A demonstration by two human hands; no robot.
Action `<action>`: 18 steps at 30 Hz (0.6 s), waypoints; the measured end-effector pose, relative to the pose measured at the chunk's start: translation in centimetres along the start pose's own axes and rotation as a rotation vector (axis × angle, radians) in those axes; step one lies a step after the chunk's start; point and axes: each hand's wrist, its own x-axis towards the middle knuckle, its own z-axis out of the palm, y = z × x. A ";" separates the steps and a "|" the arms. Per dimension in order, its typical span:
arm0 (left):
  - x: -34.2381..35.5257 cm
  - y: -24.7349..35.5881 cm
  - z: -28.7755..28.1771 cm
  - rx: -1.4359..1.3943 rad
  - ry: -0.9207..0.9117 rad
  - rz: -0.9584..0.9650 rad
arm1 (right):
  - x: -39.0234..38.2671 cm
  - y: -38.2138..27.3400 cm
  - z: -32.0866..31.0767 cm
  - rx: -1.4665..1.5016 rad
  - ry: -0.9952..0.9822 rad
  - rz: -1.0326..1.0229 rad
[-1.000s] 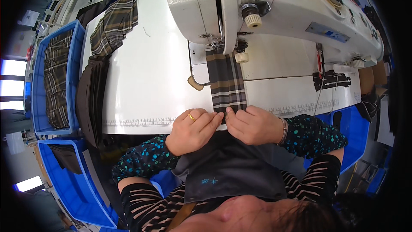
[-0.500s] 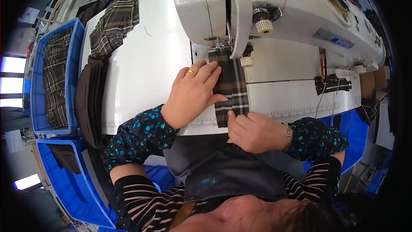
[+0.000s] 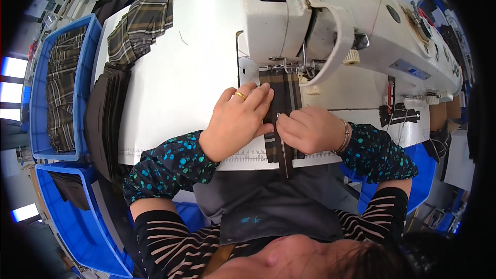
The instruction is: The person uses a sewing machine to attach a zipper to a black fabric piece. They align the zipper, sew along the edge, and trim excess threads. The person then attaches a plaid fabric piece to the zipper assembly and sews it in place.
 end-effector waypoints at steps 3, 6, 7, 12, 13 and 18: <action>0.0 0.0 -0.1 0.009 -0.008 0.000 | -0.4 0.2 0.0 -0.012 0.067 0.024; -0.3 0.0 0.1 0.020 -0.009 -0.003 | 0.9 1.0 -1.2 -0.084 0.200 0.052; -0.3 -0.1 0.0 0.029 -0.017 -0.001 | 1.3 1.3 -1.5 -0.106 0.239 0.064; -0.2 -0.3 0.3 -0.088 0.026 -0.067 | 0.3 1.7 1.4 -0.142 -0.078 0.265; -0.1 -0.1 -0.1 -0.132 -0.020 -0.118 | 0.2 1.5 1.5 -0.134 -0.077 0.281; 0.1 -0.1 0.1 -0.101 0.073 -0.080 | 0.3 0.9 1.7 -0.127 -0.098 0.342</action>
